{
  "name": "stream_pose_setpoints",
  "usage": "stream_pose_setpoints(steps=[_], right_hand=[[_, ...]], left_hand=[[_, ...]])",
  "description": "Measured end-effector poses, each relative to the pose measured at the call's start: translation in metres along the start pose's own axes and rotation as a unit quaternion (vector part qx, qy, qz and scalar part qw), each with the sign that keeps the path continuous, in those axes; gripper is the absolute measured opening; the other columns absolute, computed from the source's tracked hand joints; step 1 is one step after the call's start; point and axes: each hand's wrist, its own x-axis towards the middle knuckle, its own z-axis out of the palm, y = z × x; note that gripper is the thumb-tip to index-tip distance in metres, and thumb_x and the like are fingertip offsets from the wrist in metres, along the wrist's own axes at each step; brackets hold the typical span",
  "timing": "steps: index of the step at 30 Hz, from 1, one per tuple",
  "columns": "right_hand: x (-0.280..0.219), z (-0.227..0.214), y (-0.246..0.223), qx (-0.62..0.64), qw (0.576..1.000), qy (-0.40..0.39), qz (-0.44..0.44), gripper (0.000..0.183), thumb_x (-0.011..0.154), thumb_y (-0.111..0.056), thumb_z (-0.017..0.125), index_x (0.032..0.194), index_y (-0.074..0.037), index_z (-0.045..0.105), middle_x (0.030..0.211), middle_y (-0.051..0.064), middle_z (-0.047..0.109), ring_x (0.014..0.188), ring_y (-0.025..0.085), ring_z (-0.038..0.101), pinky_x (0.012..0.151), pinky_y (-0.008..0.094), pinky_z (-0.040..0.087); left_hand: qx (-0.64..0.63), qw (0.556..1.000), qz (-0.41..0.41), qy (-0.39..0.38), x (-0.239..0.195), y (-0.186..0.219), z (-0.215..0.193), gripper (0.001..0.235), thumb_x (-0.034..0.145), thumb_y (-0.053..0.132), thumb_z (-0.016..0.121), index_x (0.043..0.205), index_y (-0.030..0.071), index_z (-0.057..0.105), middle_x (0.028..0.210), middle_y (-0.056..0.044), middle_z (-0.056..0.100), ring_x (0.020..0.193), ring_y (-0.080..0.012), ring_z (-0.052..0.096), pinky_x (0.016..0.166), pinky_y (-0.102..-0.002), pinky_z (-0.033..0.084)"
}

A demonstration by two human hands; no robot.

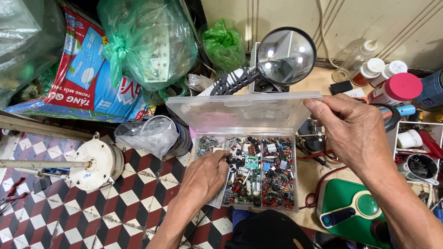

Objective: The person opens a plastic compartment box filled with electronic components, sifts through the parts with their hands, and then transfers some components into a plastic bag. They also handle small metal trays containing parts.

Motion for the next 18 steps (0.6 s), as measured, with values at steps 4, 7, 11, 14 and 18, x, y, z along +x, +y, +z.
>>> stream_pose_setpoints(steps=[4, 7, 11, 14, 18], right_hand=[[0.0, 0.002, 0.002, 0.004, 1.0, 0.0, 0.0, 0.029, 0.116, -0.023, 0.073, 0.094, -0.006, 0.082, 0.085, 0.002, 0.07, 0.081, 0.014, 0.059, 0.078, 0.031, 0.043], [0.0, 0.001, 0.005, -0.009, 1.0, 0.003, -0.008, 0.036, 0.117, -0.022, 0.074, 0.085, -0.005, 0.075, 0.082, 0.002, 0.066, 0.08, 0.013, 0.055, 0.078, 0.032, 0.04], [-0.002, 0.0, 0.001, -0.01, 1.0, -0.001, 0.002, 0.042, 0.118, -0.024, 0.072, 0.08, -0.005, 0.07, 0.08, 0.002, 0.063, 0.079, 0.014, 0.054, 0.077, 0.032, 0.04], [-0.001, 0.001, 0.003, -0.008, 1.0, 0.0, -0.001, 0.042, 0.118, -0.024, 0.072, 0.08, -0.005, 0.07, 0.079, 0.002, 0.063, 0.078, 0.013, 0.053, 0.077, 0.032, 0.04], [0.0, 0.001, 0.003, -0.016, 1.0, -0.002, 0.01, 0.046, 0.118, -0.025, 0.072, 0.077, -0.005, 0.066, 0.079, 0.003, 0.061, 0.078, 0.014, 0.053, 0.078, 0.033, 0.039]], left_hand=[[-0.041, 0.998, 0.044, 0.031, 0.001, -0.011, 0.004, 0.056, 0.105, 0.03, 0.036, 0.152, 0.023, 0.064, 0.157, -0.009, 0.066, 0.127, -0.0287, 0.075, 0.101, -0.052, 0.062], [-0.052, 0.997, 0.043, 0.025, -0.002, -0.009, 0.0, 0.055, 0.104, 0.03, 0.035, 0.149, 0.022, 0.066, 0.161, -0.006, 0.065, 0.134, -0.0292, 0.071, 0.106, -0.052, 0.059], [-0.062, 0.998, 0.017, 0.003, -0.014, -0.002, -0.011, 0.058, 0.104, 0.032, 0.034, 0.155, 0.024, 0.06, 0.134, -0.008, 0.072, 0.107, -0.0254, 0.07, 0.096, -0.049, 0.06], [-0.069, 0.998, 0.01, -0.003, -0.019, -0.004, -0.013, 0.053, 0.105, 0.031, 0.033, 0.151, 0.025, 0.058, 0.113, -0.011, 0.081, 0.079, -0.0215, 0.072, 0.085, -0.047, 0.062], [-0.049, 0.999, 0.015, -0.007, -0.013, -0.008, -0.007, 0.051, 0.106, 0.033, 0.033, 0.146, 0.027, 0.065, 0.146, -0.008, 0.072, 0.092, -0.0228, 0.078, 0.086, -0.047, 0.064]])
